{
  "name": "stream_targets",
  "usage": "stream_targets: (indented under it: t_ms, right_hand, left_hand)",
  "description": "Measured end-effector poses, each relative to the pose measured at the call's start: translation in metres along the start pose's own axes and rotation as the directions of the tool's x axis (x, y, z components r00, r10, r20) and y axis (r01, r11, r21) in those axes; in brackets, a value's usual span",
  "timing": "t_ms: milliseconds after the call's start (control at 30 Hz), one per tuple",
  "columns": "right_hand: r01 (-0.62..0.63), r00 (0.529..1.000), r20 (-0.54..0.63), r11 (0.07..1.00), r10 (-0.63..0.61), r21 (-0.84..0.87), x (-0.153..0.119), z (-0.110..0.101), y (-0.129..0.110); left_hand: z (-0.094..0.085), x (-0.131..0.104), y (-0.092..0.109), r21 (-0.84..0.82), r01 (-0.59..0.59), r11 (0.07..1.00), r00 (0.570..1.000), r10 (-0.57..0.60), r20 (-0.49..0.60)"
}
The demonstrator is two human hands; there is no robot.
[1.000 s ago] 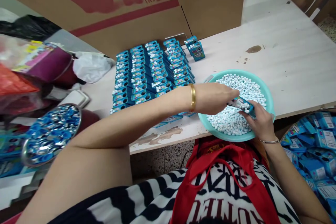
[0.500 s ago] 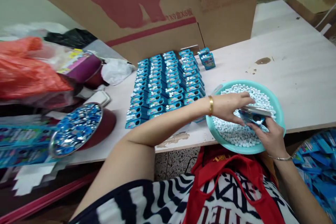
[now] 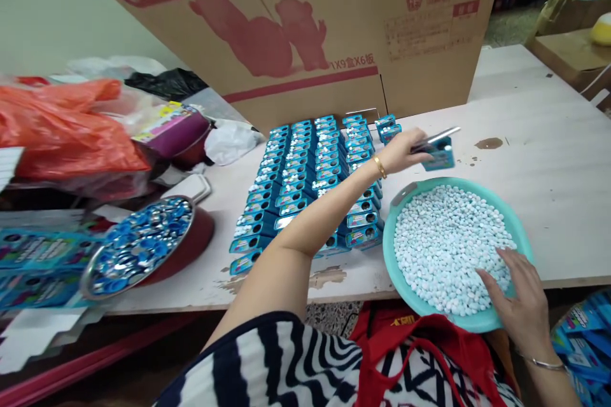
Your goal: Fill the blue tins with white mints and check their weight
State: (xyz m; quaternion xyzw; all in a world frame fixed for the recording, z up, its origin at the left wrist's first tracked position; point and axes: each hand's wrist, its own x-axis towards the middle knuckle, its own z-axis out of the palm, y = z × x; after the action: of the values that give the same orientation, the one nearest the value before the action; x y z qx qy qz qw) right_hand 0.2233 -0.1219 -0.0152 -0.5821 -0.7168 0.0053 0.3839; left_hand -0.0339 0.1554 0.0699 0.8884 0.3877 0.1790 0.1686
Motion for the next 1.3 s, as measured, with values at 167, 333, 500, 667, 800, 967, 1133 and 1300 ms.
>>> stream_targets:
  t_ms: [167, 333, 500, 667, 800, 967, 1133, 1300]
  right_hand:
    - [-0.023, 1.000, -0.015, 1.000, 0.023, -0.019, -0.009, 0.009, 0.002]
    - [-0.036, 0.999, 0.009, 0.999, 0.036, -0.010, -0.006, 0.011, 0.004]
    - [-0.085, 0.995, 0.042, 0.996, 0.085, -0.006, -0.004, 0.007, -0.008]
    - [-0.166, 0.984, -0.041, 0.978, 0.173, 0.128, -0.002, 0.004, -0.009]
    - [-0.641, 0.738, -0.345, 0.763, 0.581, -0.087, -0.042, -0.022, 0.064]
    - [-0.967, 0.248, -0.507, 0.181, 0.826, -0.178, -0.151, -0.097, 0.167]
    - [-0.976, 0.023, -0.451, -0.078, 0.892, -0.204, -0.224, -0.129, 0.212]
    - [-0.975, -0.033, -0.317, -0.100, 0.948, -0.198, -0.228, -0.136, 0.222]
  left_hand:
    - [0.015, 0.035, -0.086, 0.227, 0.317, 0.921, 0.944, -0.330, 0.022]
    - [0.017, 0.035, -0.132, 0.266, 0.435, 0.860, 0.892, -0.452, 0.004]
    - [0.008, 0.018, -0.116, 0.254, 0.406, 0.878, 0.905, -0.424, 0.018]
    - [0.016, 0.003, -0.041, 0.196, 0.157, 0.968, 0.988, -0.154, -0.030]
    - [0.035, -0.031, 0.024, -0.027, -0.108, 0.994, 0.969, 0.111, 0.220]
    - [0.067, -0.078, 0.061, -0.126, -0.115, 0.985, 0.904, 0.157, 0.397]
    - [0.080, -0.103, 0.065, -0.057, -0.039, 0.998, 0.886, 0.061, 0.460]
    - [0.092, -0.107, 0.074, 0.110, -0.008, 0.994, 0.885, -0.044, 0.463]
